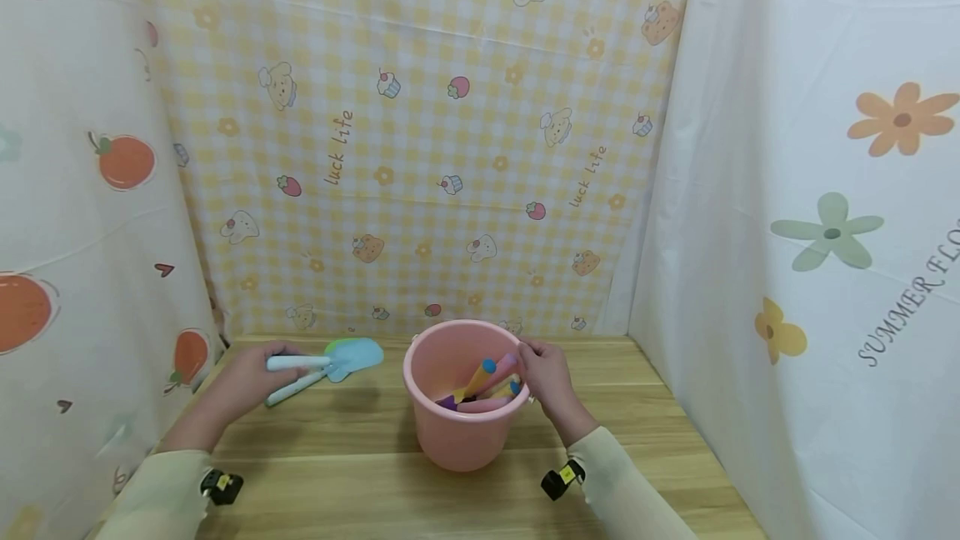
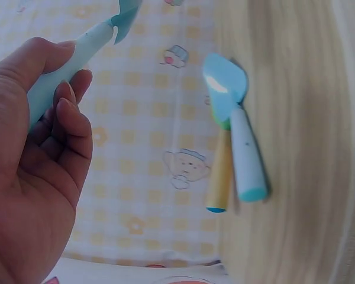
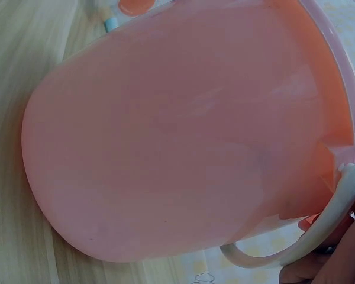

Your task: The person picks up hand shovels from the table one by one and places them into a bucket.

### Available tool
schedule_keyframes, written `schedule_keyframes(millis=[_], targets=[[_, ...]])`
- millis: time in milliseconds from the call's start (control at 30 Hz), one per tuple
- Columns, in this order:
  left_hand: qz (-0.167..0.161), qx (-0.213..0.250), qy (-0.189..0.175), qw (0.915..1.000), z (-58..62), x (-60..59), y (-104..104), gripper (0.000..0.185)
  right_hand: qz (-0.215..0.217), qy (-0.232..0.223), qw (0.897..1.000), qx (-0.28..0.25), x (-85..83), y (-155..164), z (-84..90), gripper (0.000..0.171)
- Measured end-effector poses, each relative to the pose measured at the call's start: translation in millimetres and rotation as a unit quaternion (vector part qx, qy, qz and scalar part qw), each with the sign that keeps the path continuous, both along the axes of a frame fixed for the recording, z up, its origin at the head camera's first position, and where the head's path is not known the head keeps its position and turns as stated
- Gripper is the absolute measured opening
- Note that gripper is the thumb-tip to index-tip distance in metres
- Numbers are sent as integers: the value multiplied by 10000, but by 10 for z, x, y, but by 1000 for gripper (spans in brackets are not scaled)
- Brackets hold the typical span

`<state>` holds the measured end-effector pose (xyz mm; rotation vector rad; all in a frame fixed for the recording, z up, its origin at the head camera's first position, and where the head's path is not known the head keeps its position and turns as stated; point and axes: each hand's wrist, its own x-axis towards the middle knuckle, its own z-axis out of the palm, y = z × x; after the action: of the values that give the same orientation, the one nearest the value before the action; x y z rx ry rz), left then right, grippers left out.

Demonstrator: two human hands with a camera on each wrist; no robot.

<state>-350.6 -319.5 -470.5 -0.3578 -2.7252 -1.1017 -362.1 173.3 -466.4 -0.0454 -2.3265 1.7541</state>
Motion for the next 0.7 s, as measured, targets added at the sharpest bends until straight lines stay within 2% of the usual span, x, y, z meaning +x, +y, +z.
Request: schedule_keyframes(millis=[133, 233, 700], targets=[[109, -242, 392, 9989, 116, 27, 30, 23, 5, -5, 10000, -14, 3, -3, 2, 35], [88, -259, 521, 9983, 194, 52, 61, 25, 6, -5, 10000, 2, 2, -6, 1, 36], [-116, -66, 675, 9976, 508, 172, 254, 24, -26, -55, 10000, -6, -4, -4, -12, 36]])
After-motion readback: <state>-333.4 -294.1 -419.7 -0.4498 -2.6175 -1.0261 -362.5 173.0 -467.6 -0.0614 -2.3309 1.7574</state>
